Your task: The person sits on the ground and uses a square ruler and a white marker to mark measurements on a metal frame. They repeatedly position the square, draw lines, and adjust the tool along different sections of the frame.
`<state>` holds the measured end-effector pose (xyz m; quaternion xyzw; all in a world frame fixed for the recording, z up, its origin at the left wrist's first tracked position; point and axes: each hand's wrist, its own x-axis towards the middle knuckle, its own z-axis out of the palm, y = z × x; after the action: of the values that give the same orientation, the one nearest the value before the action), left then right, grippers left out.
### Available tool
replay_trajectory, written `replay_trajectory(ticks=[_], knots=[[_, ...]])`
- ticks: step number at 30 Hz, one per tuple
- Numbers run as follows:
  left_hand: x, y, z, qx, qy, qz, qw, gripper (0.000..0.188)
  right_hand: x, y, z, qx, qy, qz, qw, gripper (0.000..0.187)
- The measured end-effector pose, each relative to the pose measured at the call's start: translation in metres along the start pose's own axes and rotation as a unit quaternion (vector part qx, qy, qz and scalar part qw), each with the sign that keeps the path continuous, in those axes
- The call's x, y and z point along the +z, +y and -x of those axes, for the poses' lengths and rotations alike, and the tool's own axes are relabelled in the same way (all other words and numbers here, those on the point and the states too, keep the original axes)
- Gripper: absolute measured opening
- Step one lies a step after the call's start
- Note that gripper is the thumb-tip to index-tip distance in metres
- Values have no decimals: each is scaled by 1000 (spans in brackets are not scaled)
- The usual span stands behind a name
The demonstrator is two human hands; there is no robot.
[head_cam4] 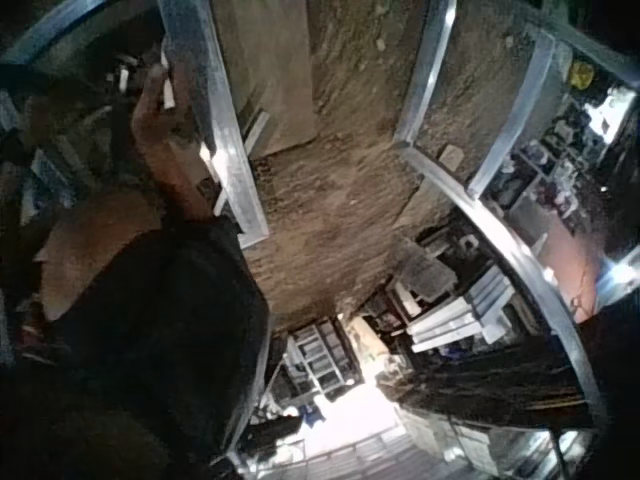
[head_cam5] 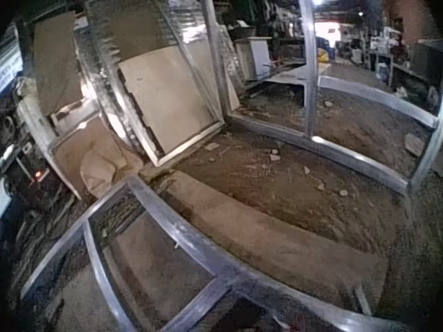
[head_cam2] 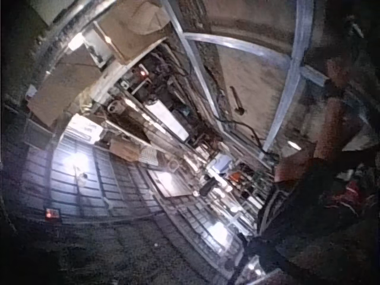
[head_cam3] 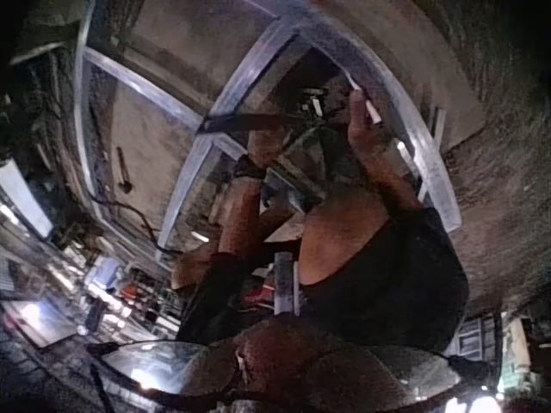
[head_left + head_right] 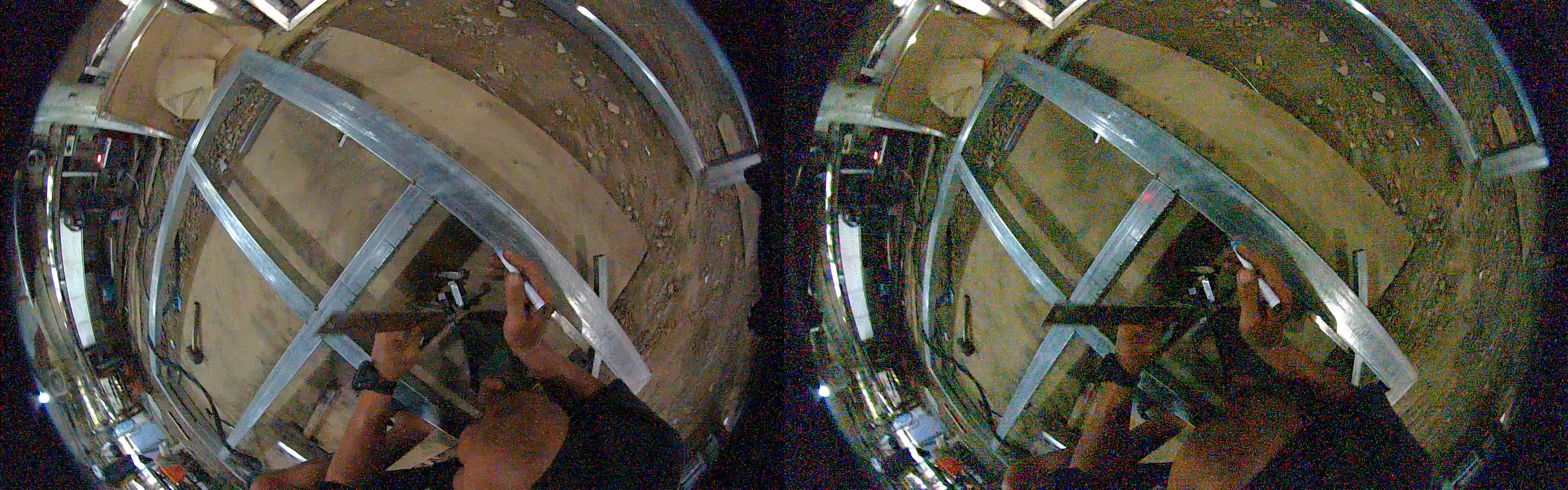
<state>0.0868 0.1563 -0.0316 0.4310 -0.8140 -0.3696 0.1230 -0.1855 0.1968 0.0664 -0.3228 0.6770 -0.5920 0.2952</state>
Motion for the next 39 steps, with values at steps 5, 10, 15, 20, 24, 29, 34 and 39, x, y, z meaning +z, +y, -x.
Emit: replay_trajectory(ticks=[5,10,15,20,24,29,34,39], knots=[[-24,42,-3,-177,-32,76,981,22,-6,21,15,-95,-30,57,993,40],[-93,47,-1,-233,91,262,932,20,-2,17,14,-71,-31,1,997,39],[-124,43,4,-218,283,294,887,22,7,13,9,-57,-56,19,997,42],[-150,2,5,-258,471,492,685,17,4,24,12,-104,-94,157,978,33],[-168,-61,24,-368,407,460,698,20,6,82,18,-158,-135,261,943,29],[-157,-122,46,-423,348,304,780,19,16,109,23,-105,-245,304,915,38],[-149,-117,36,-415,322,278,804,22,25,142,14,-60,-288,278,914,56],[-151,-108,37,-428,317,183,827,34,33,163,-1,-137,-296,239,915,67]])
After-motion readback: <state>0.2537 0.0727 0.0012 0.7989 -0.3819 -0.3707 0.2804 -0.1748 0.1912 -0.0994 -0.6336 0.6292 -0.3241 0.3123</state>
